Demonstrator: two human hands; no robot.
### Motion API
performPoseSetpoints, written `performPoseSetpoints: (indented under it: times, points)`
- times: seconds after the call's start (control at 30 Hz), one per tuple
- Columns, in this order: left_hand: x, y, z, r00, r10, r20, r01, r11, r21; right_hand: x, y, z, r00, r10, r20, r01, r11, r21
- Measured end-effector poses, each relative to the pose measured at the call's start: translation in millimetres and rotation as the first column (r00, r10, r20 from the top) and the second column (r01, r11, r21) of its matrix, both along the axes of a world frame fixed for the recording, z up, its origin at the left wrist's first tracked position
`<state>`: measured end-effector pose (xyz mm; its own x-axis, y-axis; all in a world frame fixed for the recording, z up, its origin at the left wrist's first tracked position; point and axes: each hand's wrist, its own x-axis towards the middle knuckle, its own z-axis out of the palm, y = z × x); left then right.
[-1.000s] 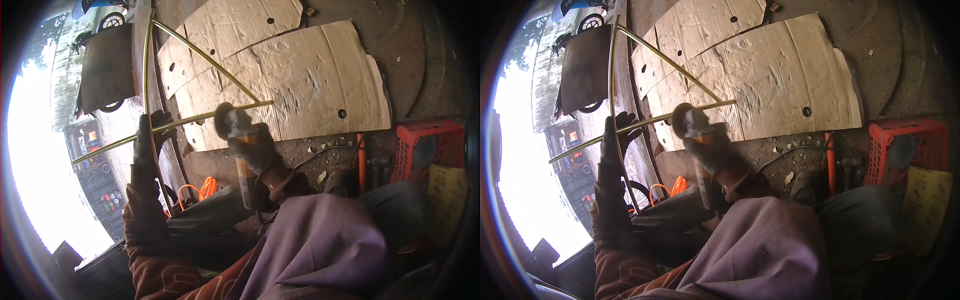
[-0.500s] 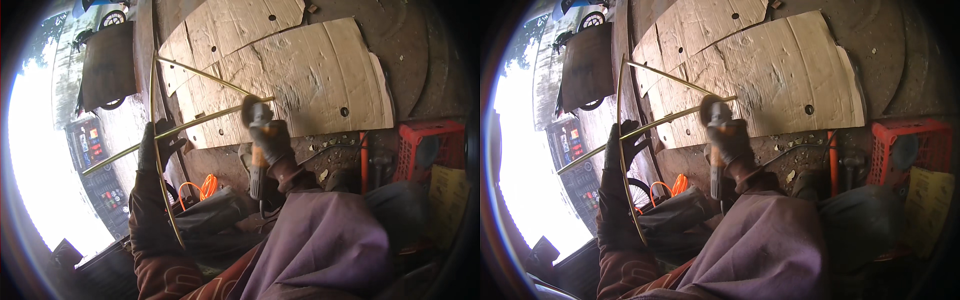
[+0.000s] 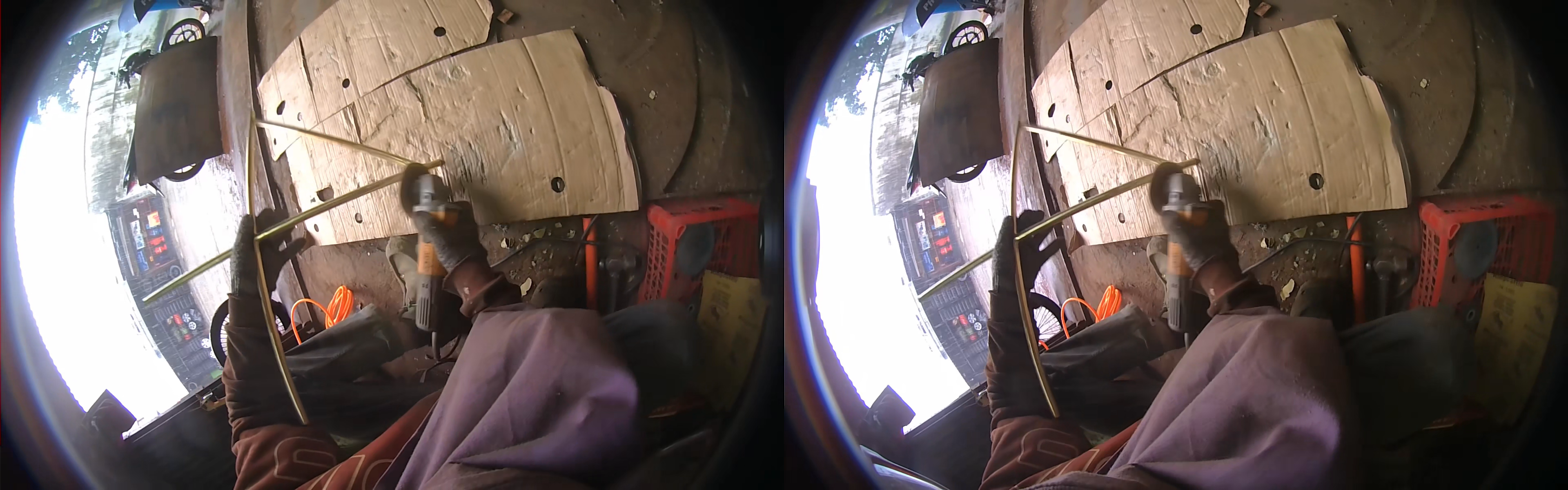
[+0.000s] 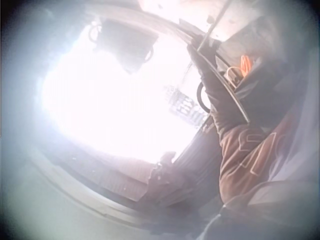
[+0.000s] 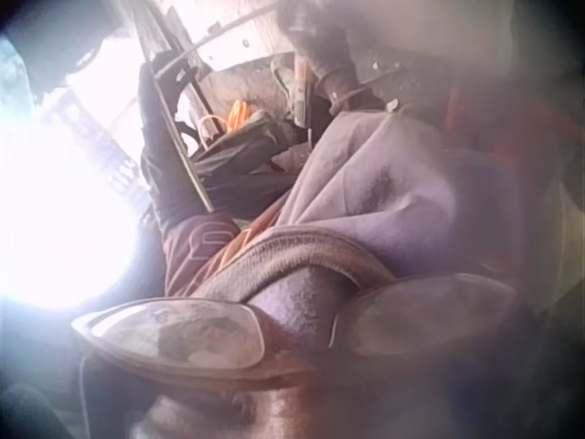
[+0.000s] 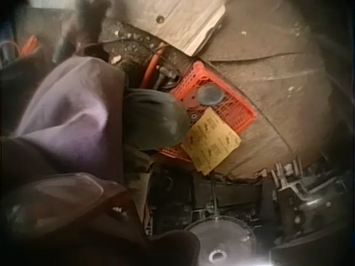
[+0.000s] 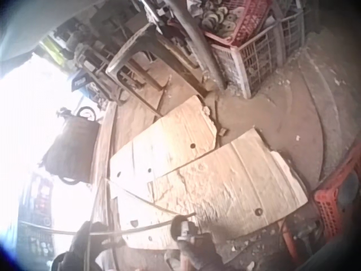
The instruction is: The person uses an angle grinder to smooth the joints of a triangular metal frame while sitting on a floor covered with cardboard.
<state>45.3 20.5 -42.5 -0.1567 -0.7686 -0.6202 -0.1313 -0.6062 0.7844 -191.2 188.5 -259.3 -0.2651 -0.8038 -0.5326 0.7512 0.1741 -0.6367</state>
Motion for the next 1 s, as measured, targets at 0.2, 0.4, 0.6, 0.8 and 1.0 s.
performPoseSetpoints:
  times: [0.2,0.4,0.6,0.8,1.0]
  points:
    - [-31.0,-21.6,13.6,0.968,-0.105,0.229,0.166,0.951,-0.263,41.6,-5.7,55.1,0.992,-0.002,-0.127,-0.014,0.992,-0.124]
    - [-68.4,-14.3,31.3,0.923,-0.156,0.351,0.305,0.853,-0.423,-0.3,8.1,55.5,0.998,0.056,0.035,-0.053,0.996,-0.078]
    - [-81.2,24.2,30.4,0.945,-0.153,0.290,0.292,0.793,-0.534,13.3,10.5,92.6,0.990,0.040,-0.137,-0.065,0.982,-0.179]
    - [-58.5,16.1,44.2,0.736,-0.309,0.603,0.670,0.466,-0.579,2.3,16.5,70.3,0.983,0.161,0.092,-0.151,0.983,-0.105]
    - [-82.3,17.9,34.2,0.797,0.072,0.600,0.342,0.765,-0.546,4.6,7.9,93.9,0.990,0.115,-0.082,-0.131,0.965,-0.227]
